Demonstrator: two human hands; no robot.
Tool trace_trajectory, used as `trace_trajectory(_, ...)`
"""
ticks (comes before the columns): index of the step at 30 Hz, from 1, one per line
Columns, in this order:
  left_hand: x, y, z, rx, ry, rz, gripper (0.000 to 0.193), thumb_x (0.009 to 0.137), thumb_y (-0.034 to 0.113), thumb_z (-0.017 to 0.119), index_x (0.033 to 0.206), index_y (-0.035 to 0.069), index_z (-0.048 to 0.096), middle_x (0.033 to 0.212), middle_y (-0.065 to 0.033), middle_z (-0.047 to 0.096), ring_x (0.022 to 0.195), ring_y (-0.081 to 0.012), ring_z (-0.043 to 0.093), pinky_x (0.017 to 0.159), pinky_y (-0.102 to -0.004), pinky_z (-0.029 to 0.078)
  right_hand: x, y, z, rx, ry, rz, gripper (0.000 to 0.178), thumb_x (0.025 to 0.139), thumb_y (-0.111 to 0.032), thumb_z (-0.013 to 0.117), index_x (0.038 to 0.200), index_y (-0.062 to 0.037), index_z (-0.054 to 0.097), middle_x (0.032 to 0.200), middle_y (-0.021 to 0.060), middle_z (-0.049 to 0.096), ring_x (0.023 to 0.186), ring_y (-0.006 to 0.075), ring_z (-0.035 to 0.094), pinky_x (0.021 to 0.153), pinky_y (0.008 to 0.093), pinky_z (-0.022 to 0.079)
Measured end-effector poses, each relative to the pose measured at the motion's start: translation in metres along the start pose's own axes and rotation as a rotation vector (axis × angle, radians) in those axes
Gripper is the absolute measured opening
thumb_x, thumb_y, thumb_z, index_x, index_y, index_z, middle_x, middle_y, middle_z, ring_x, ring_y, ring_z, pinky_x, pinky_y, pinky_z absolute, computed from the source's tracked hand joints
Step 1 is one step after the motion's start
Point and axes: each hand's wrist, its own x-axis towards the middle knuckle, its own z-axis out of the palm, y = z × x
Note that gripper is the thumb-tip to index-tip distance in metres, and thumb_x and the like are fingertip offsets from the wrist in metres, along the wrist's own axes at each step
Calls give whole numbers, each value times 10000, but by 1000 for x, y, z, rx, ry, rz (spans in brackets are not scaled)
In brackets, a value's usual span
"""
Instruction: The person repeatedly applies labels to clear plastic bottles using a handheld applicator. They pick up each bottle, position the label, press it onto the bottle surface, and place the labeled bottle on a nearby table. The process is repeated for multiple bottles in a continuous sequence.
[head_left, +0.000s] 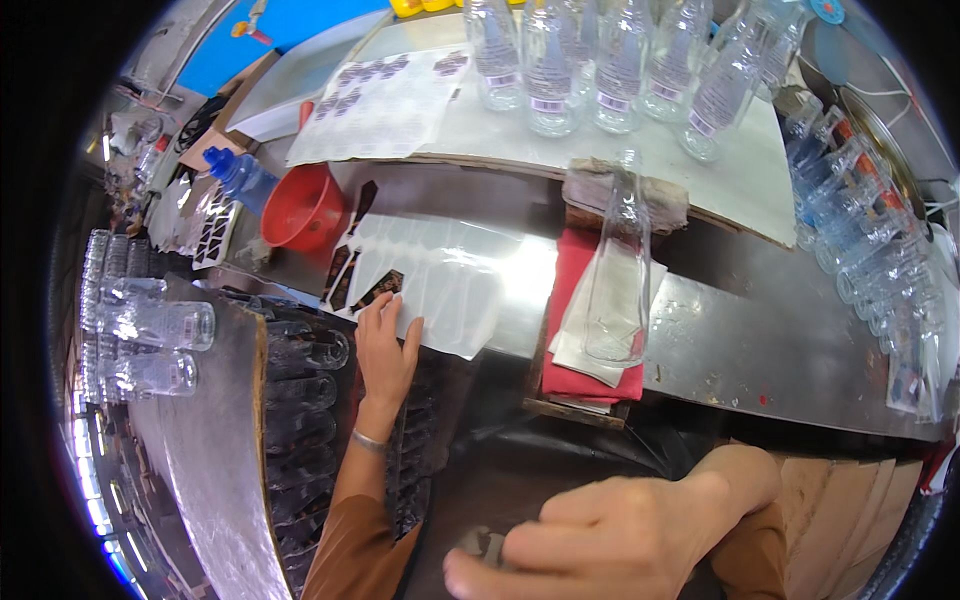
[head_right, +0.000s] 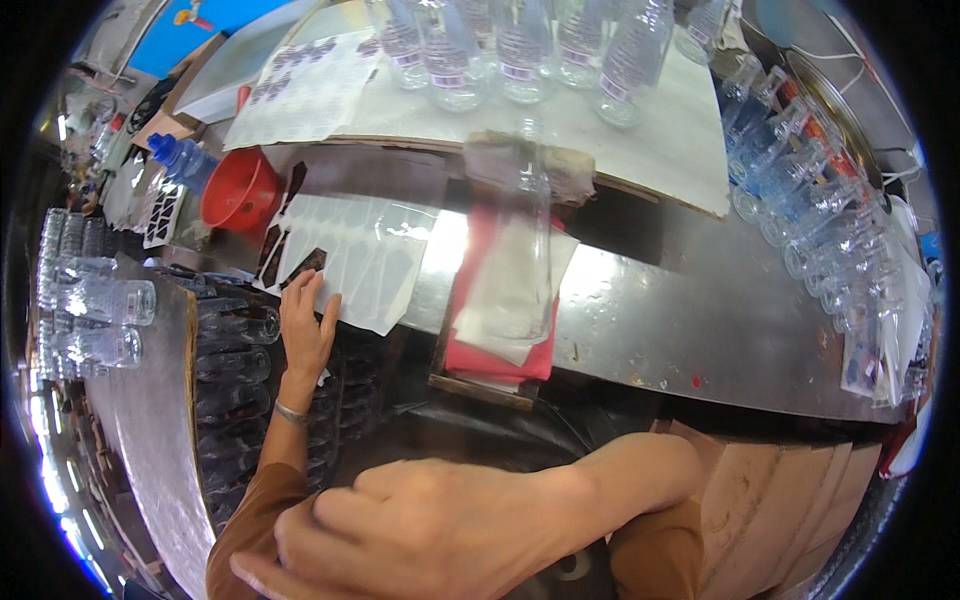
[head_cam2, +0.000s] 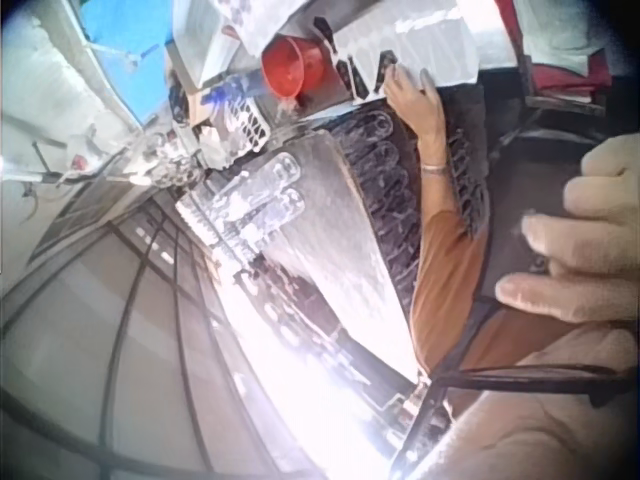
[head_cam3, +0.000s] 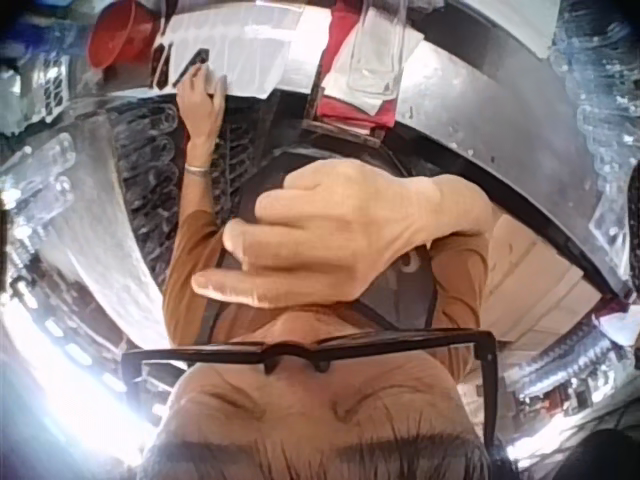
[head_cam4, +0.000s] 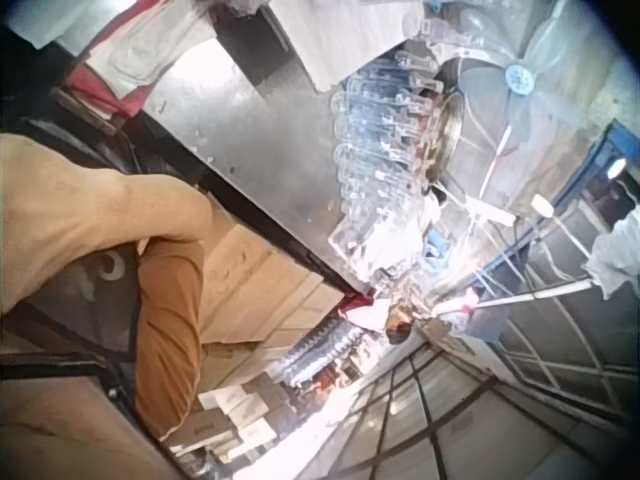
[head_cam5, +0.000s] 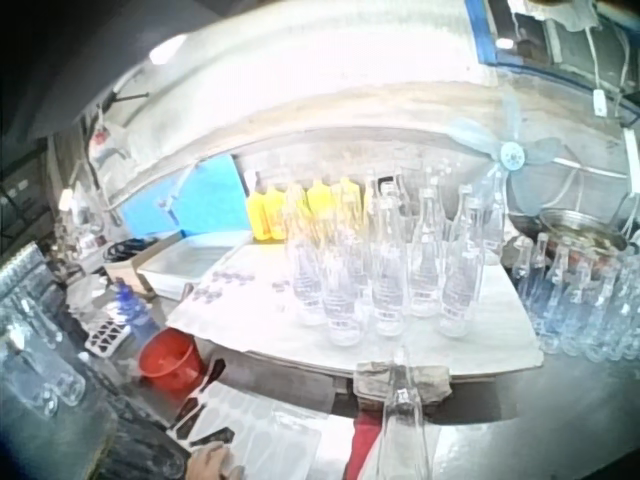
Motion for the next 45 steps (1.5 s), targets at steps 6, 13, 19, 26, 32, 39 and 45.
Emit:
trace_trajectory(6, 33, -4, 22, 158, -26, -60, 452, 908, 264, 689, 1257, -14, 617, 1241, -182, 595, 1143, -370, 545, 974, -469, 431, -32, 14, -25, 28, -79, 373, 259, 808, -41, 680, 1059, -23, 741, 808, 87, 715, 577, 181, 660, 478, 255, 494)
trace_trajectory(13, -16, 26, -11, -73, -214, 201, 495, 875, 220, 714, 1300, -6, 600, 1310, -191, 569, 1228, -380, 523, 1037, -470, 403, -115, 7, -40, -201, 103, 893, 316, 808, 81, 643, 1094, -21, 731, 778, 127, 702, 630, 243, 684, 569, 311, 520)
trace_trajectory(19, 8, -7, 10, 72, -61, 30, 665, 899, 388, 692, 1379, -40, 523, 1412, -226, 510, 1278, -389, 479, 1095, -508, 341, -130, 22, -29, -216, 152, 857, 286, 885, 94, 586, 1124, -1, 709, 789, 117, 706, 554, 146, 590, 528, 256, 457)
trace_trajectory(26, 42, 27, 48, 86, -70, 33, 654, 932, 400, 648, 1390, -49, 519, 1430, -251, 483, 1325, -397, 441, 1119, -496, 319, -140, 26, -27, -259, 190, 875, 278, 903, 91, 579, 1133, 1, 705, 805, 103, 714, 525, 102, 560, 505, 236, 438)
trace_trajectory(32, 82, 84, 68, -40, -207, 90, 659, 939, 421, 626, 1390, -44, 505, 1440, -242, 479, 1345, -388, 427, 1128, -497, 309, -144, 26, -30, -305, 191, 892, 276, 905, 85, 578, 1133, -3, 707, 801, 101, 710, 531, 102, 564, 505, 237, 442)
trace_trajectory(39, 26, 68, 22, -138, -379, 291, 624, 877, 273, 724, 1395, 0, 508, 1501, -202, 448, 1405, -379, 407, 1164, -524, 295, -159, 22, -31, -293, 254, 953, 257, 922, 64, 570, 1131, 3, 706, 798, 95, 705, 530, 94, 552, 508, 229, 435)
trace_trajectory(45, -6, 48, -9, -146, -380, 349, 713, 814, 192, 784, 1439, 23, 485, 1556, -191, 400, 1448, -375, 372, 1178, -539, 290, -159, 22, -27, -295, 266, 1046, 249, 878, 34, 653, 1119, 5, 705, 859, 126, 703, 592, 170, 624, 570, 274, 487)
